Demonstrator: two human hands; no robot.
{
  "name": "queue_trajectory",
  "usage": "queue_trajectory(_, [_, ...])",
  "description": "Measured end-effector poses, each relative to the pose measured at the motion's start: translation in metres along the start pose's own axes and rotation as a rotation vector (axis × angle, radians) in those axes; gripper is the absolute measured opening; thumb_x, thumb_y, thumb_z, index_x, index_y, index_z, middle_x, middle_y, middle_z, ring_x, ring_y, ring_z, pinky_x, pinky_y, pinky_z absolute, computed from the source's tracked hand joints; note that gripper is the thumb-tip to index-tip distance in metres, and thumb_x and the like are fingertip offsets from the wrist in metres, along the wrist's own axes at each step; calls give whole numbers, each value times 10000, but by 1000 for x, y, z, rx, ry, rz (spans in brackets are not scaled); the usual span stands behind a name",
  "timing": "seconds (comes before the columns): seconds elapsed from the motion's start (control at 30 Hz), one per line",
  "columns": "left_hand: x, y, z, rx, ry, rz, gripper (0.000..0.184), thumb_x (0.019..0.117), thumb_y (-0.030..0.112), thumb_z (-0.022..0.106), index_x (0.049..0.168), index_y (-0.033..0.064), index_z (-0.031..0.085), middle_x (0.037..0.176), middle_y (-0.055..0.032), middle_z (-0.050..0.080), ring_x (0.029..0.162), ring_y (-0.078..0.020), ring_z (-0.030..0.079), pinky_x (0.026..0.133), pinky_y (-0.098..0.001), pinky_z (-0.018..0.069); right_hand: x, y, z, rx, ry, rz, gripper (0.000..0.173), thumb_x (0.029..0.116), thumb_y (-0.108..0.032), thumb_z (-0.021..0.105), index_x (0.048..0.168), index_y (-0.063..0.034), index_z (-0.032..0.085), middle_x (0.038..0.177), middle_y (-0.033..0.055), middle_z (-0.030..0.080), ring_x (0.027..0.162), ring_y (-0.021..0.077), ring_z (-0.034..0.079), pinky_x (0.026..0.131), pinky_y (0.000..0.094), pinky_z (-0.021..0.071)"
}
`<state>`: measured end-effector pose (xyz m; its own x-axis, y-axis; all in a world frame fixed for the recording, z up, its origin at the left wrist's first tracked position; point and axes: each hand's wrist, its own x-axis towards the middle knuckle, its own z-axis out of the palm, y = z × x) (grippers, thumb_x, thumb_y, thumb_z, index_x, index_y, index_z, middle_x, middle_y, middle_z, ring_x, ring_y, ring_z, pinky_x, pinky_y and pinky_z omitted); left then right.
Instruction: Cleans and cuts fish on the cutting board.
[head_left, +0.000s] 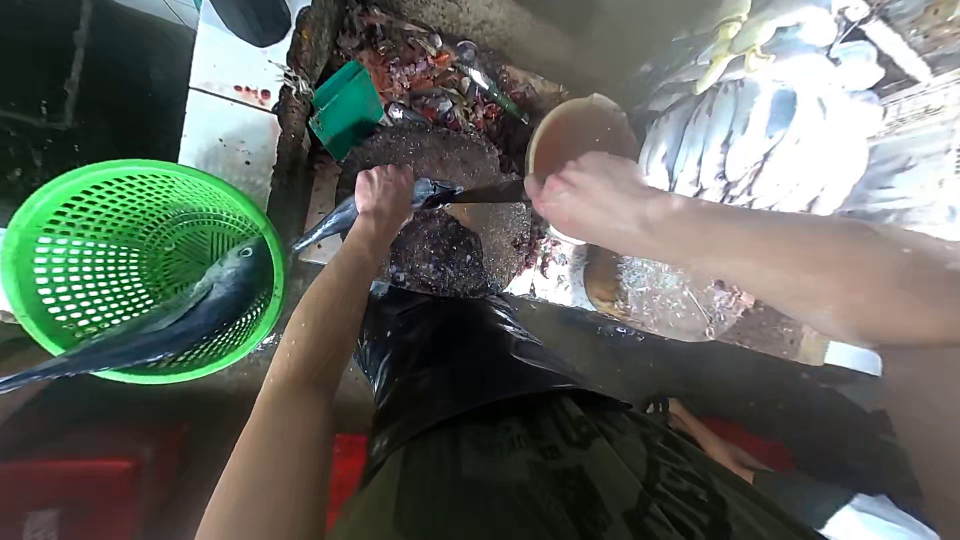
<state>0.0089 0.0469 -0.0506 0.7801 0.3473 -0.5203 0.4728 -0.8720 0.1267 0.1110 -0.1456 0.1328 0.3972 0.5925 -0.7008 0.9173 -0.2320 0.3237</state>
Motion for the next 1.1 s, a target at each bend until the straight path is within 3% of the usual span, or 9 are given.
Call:
queue_trajectory(0.17, [5, -10, -2, -39, 14, 36, 310, 871, 223, 746, 1157, 119, 684, 1051, -200, 719, 976, -436, 696, 784, -646, 544, 21, -6, 21, 89, 18, 29, 249, 1033, -128, 517, 1260, -35, 562, 867, 188, 669, 856, 424, 702, 678, 564, 565])
queue_trajectory(0.2, [7, -13, -2, -56, 20, 46, 327, 864, 240, 756, 1165, 129, 693, 1061, -201, 722, 985, -442, 696, 785, -659, 544, 21, -8, 35, 117, 26, 51, 273, 1044, -158, 514, 1287, -38, 549, 883, 195, 680, 865, 430, 705, 688, 570, 567])
queue_trajectory(0.3, [12, -16, 0, -56, 37, 63, 541, 705, 279, 848, 1203, 141, 689, 1097, -188, 712, 1014, -427, 683, 805, -662, 545, 15, -19, 74, 234, 2, 167, 395, 1071, -292, 516, 1382, -49, 510, 977, 239, 687, 912, 472, 702, 687, 615, 573])
queue_trajectory(0.47, [-2, -4, 1, -30, 52, 6, 610, 741, 184, 845, 1309, 106, 637, 1132, -229, 686, 973, -448, 681, 775, -634, 553, -7, -18, 73, 210, -91, 175, 409, 1097, -388, 453, 1347, -67, 495, 1018, 227, 683, 927, 456, 708, 718, 587, 582])
queue_trajectory(0.53, [-4, 1, 3, -19, 56, -14, 589, 779, 142, 812, 1332, 94, 615, 1172, -254, 663, 980, -463, 673, 782, -629, 548, -15, -11, 62, 165, -109, 147, 394, 1102, -354, 447, 1372, -70, 491, 1051, 229, 675, 946, 450, 702, 731, 577, 579])
queue_trajectory(0.7, [-3, 2, 5, -50, 47, -11, 536, 865, 106, 742, 1380, 99, 594, 1262, -267, 635, 1048, -470, 663, 844, -635, 538, -13, 2, 43, 18, -19, 65, 244, 1055, -187, 518, 1276, -89, 550, 938, 169, 675, 824, 383, 715, 649, 508, 582])
queue_trajectory(0.83, [-2, -2, 5, -38, 51, 8, 537, 849, 137, 765, 1361, 105, 607, 1286, -233, 624, 1073, -439, 656, 852, -607, 537, -2, -6, 18, -18, 38, 46, 253, 998, -94, 578, 1250, -87, 599, 852, 156, 678, 792, 371, 712, 621, 499, 570])
queue_trajectory(0.97, [1, -5, 5, -36, 35, 20, 562, 822, 215, 801, 1346, 133, 613, 1265, -207, 646, 1074, -419, 663, 851, -596, 543, 7, -16, 3, -5, -29, 56, 294, 1007, -74, 552, 1299, -74, 579, 874, 156, 682, 831, 370, 716, 639, 494, 578])
queue_trajectory(1.1, [4, -11, 3, -118, 52, 28, 370, 877, 183, 744, 1236, 130, 674, 1148, -205, 694, 997, -440, 686, 793, -630, 555, 19, -22, 24, 110, -90, 128, 323, 1048, -109, 496, 1366, -59, 520, 990, 211, 691, 943, 423, 709, 732, 554, 578])
